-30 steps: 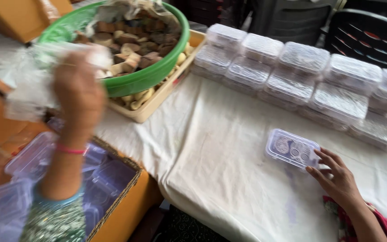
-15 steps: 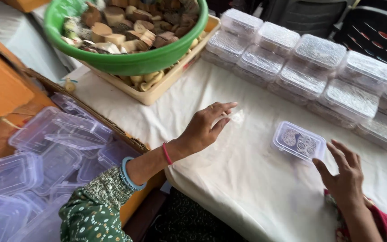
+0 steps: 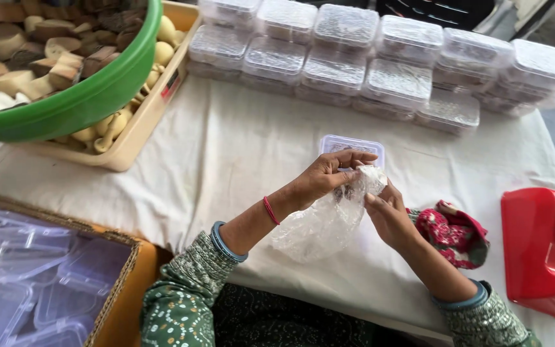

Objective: The person places two small decorative items into a clear plastic container and closes the lid. They then wrap the container in bubble wrap, securing it with clear tape from a red dispenser. Finally, they place the wrapped package on a stack of similar items and wipe another decorative item with a cloth.

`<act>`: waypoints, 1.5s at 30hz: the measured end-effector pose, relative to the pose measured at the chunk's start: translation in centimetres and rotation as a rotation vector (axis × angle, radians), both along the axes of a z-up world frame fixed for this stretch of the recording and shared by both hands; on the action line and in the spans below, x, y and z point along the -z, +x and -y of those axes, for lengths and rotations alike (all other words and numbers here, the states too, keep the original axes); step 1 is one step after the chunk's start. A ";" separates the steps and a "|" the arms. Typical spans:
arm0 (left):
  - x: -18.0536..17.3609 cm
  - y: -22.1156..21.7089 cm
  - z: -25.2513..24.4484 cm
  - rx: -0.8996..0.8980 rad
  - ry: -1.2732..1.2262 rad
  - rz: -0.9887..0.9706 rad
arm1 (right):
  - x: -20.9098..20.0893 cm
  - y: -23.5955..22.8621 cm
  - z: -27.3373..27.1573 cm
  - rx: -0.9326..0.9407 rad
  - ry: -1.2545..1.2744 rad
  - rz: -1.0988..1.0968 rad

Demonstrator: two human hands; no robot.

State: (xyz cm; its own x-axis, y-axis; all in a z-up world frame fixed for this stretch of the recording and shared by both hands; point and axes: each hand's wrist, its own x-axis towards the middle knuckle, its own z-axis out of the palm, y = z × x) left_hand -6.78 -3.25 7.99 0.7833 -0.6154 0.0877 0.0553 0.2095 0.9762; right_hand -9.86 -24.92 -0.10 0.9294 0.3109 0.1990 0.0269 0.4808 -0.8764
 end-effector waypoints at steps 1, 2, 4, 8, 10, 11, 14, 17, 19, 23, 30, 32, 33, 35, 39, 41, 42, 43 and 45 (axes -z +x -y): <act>0.1 0.3 0.3 0.003 -0.003 0.026 | 1.1 0.7 1.0 -0.024 0.005 -0.013; 0.3 0.6 0.6 0.005 -0.006 0.052 | 2.3 1.4 1.9 -0.048 0.011 -0.025; 0.3 1.5 0.0 0.000 -0.016 0.058 | 2.4 2.5 2.8 -0.001 0.004 -0.040; 0.8 3.7 -1.9 -0.015 -0.071 0.012 | 0.5 3.9 4.6 0.125 -0.009 -0.057; 1.0 4.3 -2.3 -0.047 -0.023 -0.067 | 0.9 4.6 5.7 0.129 -0.058 -0.022; 1.2 4.6 -2.6 -0.090 0.028 -0.146 | 1.1 5.0 6.2 0.121 -0.107 0.013; 3.0 4.9 -2.4 -0.110 0.152 -0.120 | 1.8 5.1 6.3 0.171 -0.267 0.084; 6.4 5.7 -3.4 0.034 0.338 -0.034 | 2.3 5.2 6.9 0.324 -0.284 0.142; 5.0 4.9 -3.6 0.046 0.223 -0.057 | 0.6 5.2 6.8 0.387 -0.278 0.147; 5.7 5.4 -3.4 -0.152 0.100 0.043 | -0.9 5.3 6.6 0.479 -0.227 0.063; 1.7 4.2 -3.8 -0.274 -0.272 -0.185 | -2.8 7.9 5.4 0.519 -0.394 0.146; 1.4 4.3 -4.7 -0.109 0.317 -0.024 | -3.6 9.2 5.3 0.604 -0.546 0.137; 3.2 5.3 -5.4 -0.107 0.315 -0.023 | -4.0 10.0 5.4 0.606 -0.548 0.138; 7.3 7.0 -6.7 0.146 0.129 0.121 | -4.7 11.6 5.5 0.587 -0.811 0.247; 4.5 6.9 -6.8 -0.242 -0.259 -0.110 | -5.7 12.3 6.5 0.366 -0.673 0.050; 6.4 8.6 -7.6 -0.379 -0.467 -0.224 | -5.3 12.1 7.2 -0.106 -0.488 0.063; 5.9 8.4 -7.3 -0.386 -0.472 -0.223 | -3.5 12.0 7.7 -0.115 -0.491 0.064; 5.4 8.2 -7.0 -0.385 -0.465 -0.216 | -1.7 12.0 8.3 -0.245 -0.542 0.047; 6.6 8.6 -6.7 -0.391 -0.458 -0.216 | -0.3 11.4 8.6 -0.385 -0.589 0.023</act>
